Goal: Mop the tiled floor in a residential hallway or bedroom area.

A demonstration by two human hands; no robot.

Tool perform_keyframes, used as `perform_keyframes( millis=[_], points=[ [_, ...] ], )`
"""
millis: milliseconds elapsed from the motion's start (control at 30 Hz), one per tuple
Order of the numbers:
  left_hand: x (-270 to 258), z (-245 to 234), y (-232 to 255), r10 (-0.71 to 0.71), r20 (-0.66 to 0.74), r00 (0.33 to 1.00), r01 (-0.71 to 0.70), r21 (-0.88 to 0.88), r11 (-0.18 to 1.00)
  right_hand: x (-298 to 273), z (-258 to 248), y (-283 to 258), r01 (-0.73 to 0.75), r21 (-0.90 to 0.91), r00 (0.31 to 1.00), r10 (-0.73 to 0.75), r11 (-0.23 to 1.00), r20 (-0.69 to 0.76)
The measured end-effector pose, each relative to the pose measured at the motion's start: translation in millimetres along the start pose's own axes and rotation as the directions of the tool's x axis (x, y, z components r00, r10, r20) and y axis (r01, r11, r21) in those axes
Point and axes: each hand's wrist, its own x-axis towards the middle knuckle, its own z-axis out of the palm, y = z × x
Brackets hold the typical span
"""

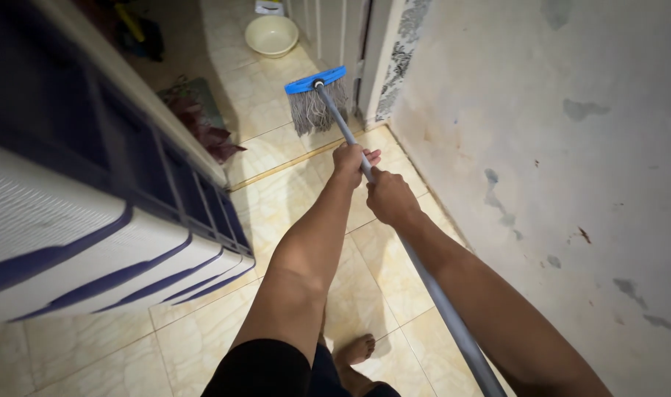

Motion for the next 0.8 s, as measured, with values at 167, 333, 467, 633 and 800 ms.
perform_keyframes(
  millis=[167,333,467,633,800],
  points=[
    [-19.3,-13.1,36.9,0.049,-0.044,0.998,-0.049,-0.002,0.999,2.1,6.3,-24.1,0.098,-0.006,0.995,-0.098,0.995,-0.013],
    [-14.8,-51.4,54.6,0.112,-0.041,0.993,-0.113,-0.011,0.994,1.7,20.8,-47.2,0.168,-0.027,0.986,-0.168,0.985,0.016],
    [-22.8,-78.7,67.5,0.124,-0.11,0.986,-0.128,-0.032,0.991,3.5,38.6,-59.6,0.234,-0.004,0.972,-0.234,0.972,0.008],
    [-33.4,-123.2,76.8,0.143,-0.17,0.975,-0.152,-0.041,0.988,5.7,71.5,-73.0,0.287,0.009,0.956,-0.287,0.958,0.055],
    [-45.6,-169.8,68.1,0.033,-0.288,0.957,-0.051,-0.055,0.997,13.8,122.1,-71.1,0.24,-0.115,0.96,-0.218,0.964,0.174]
  ],
)
